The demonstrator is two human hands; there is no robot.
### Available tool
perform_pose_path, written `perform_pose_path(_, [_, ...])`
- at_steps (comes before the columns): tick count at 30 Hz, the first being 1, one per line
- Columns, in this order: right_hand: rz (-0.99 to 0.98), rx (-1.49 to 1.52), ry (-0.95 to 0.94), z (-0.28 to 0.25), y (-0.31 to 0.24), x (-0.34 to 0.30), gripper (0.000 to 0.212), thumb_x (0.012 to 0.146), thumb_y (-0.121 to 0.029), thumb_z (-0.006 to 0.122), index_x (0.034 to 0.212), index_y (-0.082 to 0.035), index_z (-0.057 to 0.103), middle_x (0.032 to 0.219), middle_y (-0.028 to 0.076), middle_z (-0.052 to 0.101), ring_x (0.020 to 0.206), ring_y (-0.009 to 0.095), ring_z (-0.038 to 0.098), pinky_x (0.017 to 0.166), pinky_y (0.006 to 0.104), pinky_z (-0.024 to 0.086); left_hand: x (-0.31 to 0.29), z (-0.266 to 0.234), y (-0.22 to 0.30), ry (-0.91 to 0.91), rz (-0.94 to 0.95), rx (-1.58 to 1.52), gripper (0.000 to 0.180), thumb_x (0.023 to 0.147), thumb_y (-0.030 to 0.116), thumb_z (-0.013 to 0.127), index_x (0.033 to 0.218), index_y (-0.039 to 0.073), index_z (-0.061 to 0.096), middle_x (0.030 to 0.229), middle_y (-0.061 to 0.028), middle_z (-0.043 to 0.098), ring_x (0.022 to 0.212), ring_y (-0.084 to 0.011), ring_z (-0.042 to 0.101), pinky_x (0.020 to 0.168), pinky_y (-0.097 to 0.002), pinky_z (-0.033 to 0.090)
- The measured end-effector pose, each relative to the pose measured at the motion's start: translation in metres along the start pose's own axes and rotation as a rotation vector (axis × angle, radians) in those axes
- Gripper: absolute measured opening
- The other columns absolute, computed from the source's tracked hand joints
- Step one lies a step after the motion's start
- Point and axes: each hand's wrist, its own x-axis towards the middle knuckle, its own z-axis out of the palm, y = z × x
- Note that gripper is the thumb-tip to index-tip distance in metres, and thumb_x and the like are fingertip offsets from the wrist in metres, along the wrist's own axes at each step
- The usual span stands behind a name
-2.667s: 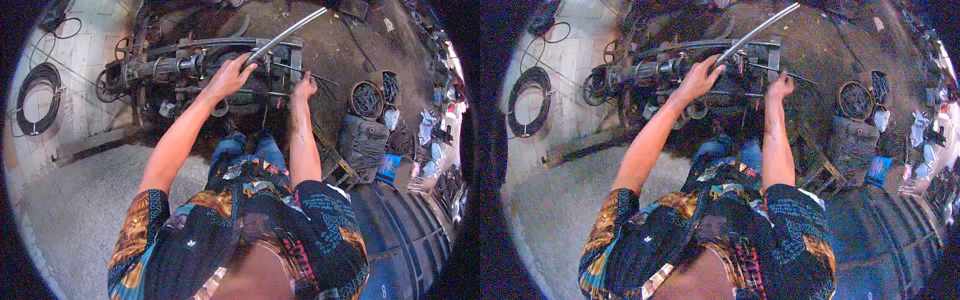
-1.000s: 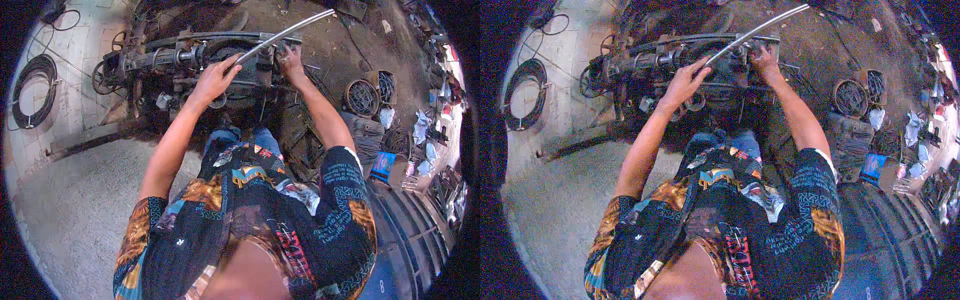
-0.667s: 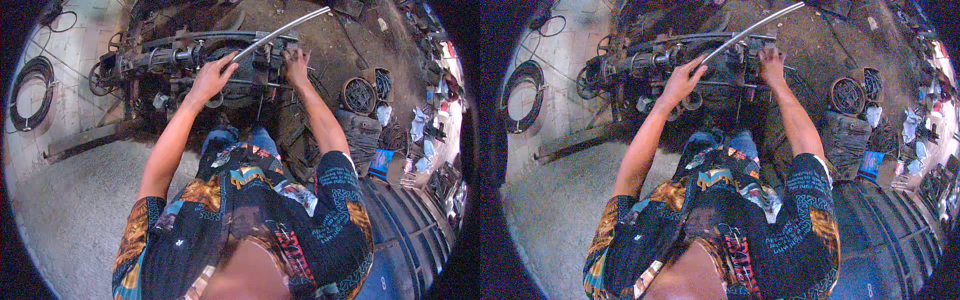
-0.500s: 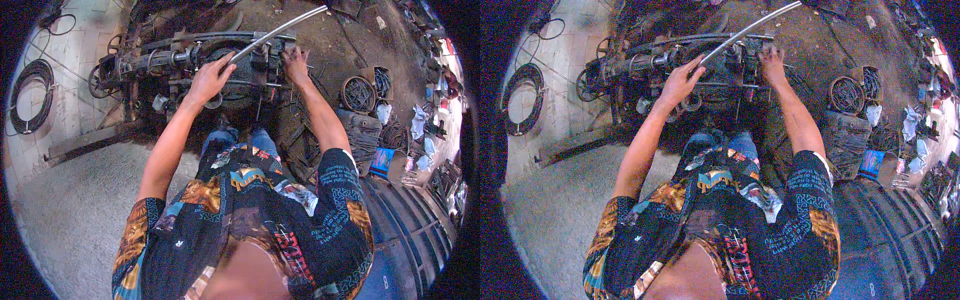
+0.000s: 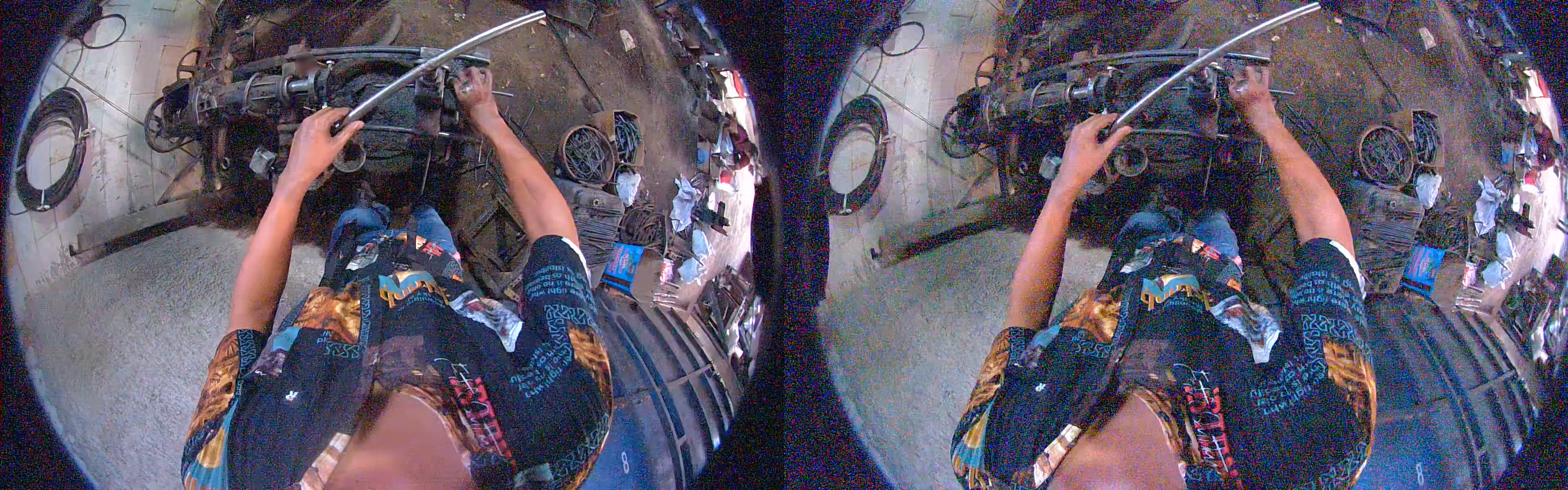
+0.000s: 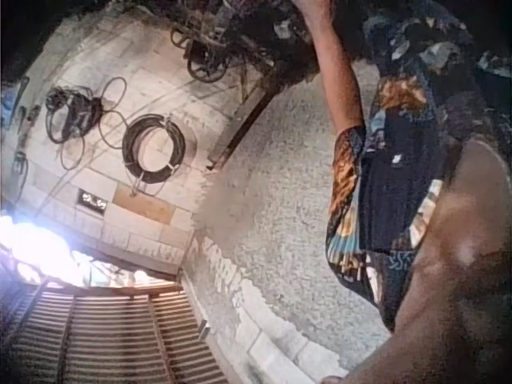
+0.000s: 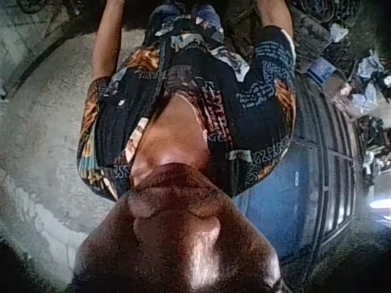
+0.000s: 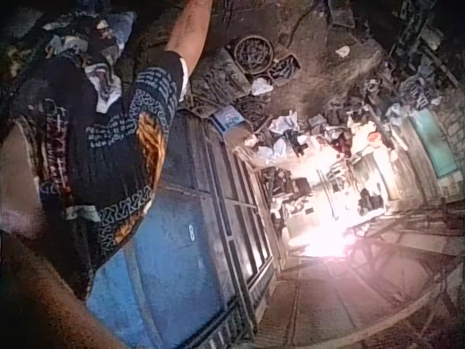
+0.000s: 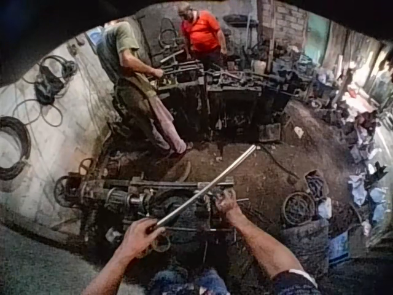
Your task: Bending metal pipes using a manual bending machine in a fabrication shop.
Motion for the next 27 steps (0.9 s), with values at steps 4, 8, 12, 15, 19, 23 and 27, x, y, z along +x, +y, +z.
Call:
perform_pose_path(4, [0.163, 0.234, 0.192, 0.031, -0.007, -0.003, 0.036, 0.072, -0.011, 0.056, 0.108, -0.011, 0.055, 0.116, 0.009, 0.052, 0.112, 0.031, 0.043, 0.096, 0.0574, 0.032, 0.003, 0.006, -0.003, -0.001, 0.025, -0.042, 0.038, 0.081, 0.034, 0.067, 0.099, 0.001, 0.066, 0.092, -0.017, 0.064, 0.084, -0.0341, 0.062, 0.074, -0.0395, 0.049])
perform_pose_path(8, [0.123, 0.234, 0.189, 0.005, -0.02, 0.003, 0.036, 0.072, -0.01, 0.057, 0.108, -0.011, 0.056, 0.115, 0.009, 0.053, 0.113, 0.029, 0.043, 0.096, 0.0576, 0.032, -0.004, 0.007, -0.011, 0.034, 0.028, -0.048, 0.037, 0.081, 0.034, 0.066, 0.1, 0.002, 0.066, 0.088, -0.0168, 0.064, 0.081, -0.0345, 0.062, 0.072, -0.0397, 0.048])
perform_pose_path(12, [0.065, 0.099, 0.036, -0.02, -0.02, 0.008, 0.037, 0.072, -0.017, 0.064, 0.108, -0.011, 0.058, 0.114, 0.011, 0.053, 0.109, 0.033, 0.043, 0.093, 0.054, 0.034, -0.006, 0.004, -0.01, 0.045, 0.02, -0.062, 0.037, 0.082, 0.034, 0.066, 0.101, 0.003, 0.066, 0.087, -0.0166, 0.064, 0.081, -0.0345, 0.061, 0.072, -0.04, 0.048])
perform_pose_path(15, [0.189, 0.26, -0.016, -0.011, -0.016, 0.007, 0.049, 0.062, -0.013, 0.065, 0.111, -0.012, 0.058, 0.117, 0.006, 0.054, 0.116, 0.029, 0.041, 0.098, 0.0571, 0.027, -0.006, 0.002, -0.007, 0.026, 0.007, -0.064, 0.037, 0.082, 0.035, 0.065, 0.102, 0.003, 0.066, 0.088, -0.0166, 0.064, 0.082, -0.0346, 0.061, 0.073, -0.0399, 0.048])
perform_pose_path(19, [0.359, 1.461, 0.453, 0.034, -0.018, -0.008, 0.058, 0.054, -0.013, 0.069, 0.111, -0.014, 0.059, 0.115, 0.006, 0.054, 0.117, 0.03, 0.04, 0.099, 0.0562, 0.027, -0.003, 0.007, -0.012, 0.03, 0.048, -0.05, 0.038, 0.082, 0.035, 0.065, 0.103, 0.003, 0.066, 0.088, -0.017, 0.064, 0.082, -0.0347, 0.061, 0.073, -0.0398, 0.048])
perform_pose_path(23, [0.444, 1.913, 0.513, 0.061, -0.012, -0.02, 0.057, 0.055, -0.013, 0.068, 0.111, -0.015, 0.06, 0.116, 0.008, 0.051, 0.117, 0.032, 0.039, 0.099, 0.0555, 0.027, 0.003, 0.011, -0.009, 0.007, 0.061, -0.075, 0.039, 0.082, 0.035, 0.065, 0.103, 0.003, 0.066, 0.088, -0.0176, 0.063, 0.081, -0.0347, 0.061, 0.072, -0.0397, 0.048])
perform_pose_path(27, [0.355, 1.435, 0.436, 0.005, -0.039, 0.01, 0.054, 0.057, -0.011, 0.066, 0.111, -0.015, 0.06, 0.117, 0.01, 0.049, 0.115, 0.033, 0.038, 0.098, 0.0561, 0.028, -0.012, 0.004, -0.018, 0.029, 0.0, -0.023, 0.039, 0.082, 0.035, 0.065, 0.103, 0.002, 0.066, 0.088, -0.0177, 0.063, 0.082, -0.0344, 0.061, 0.072, -0.0395, 0.048])
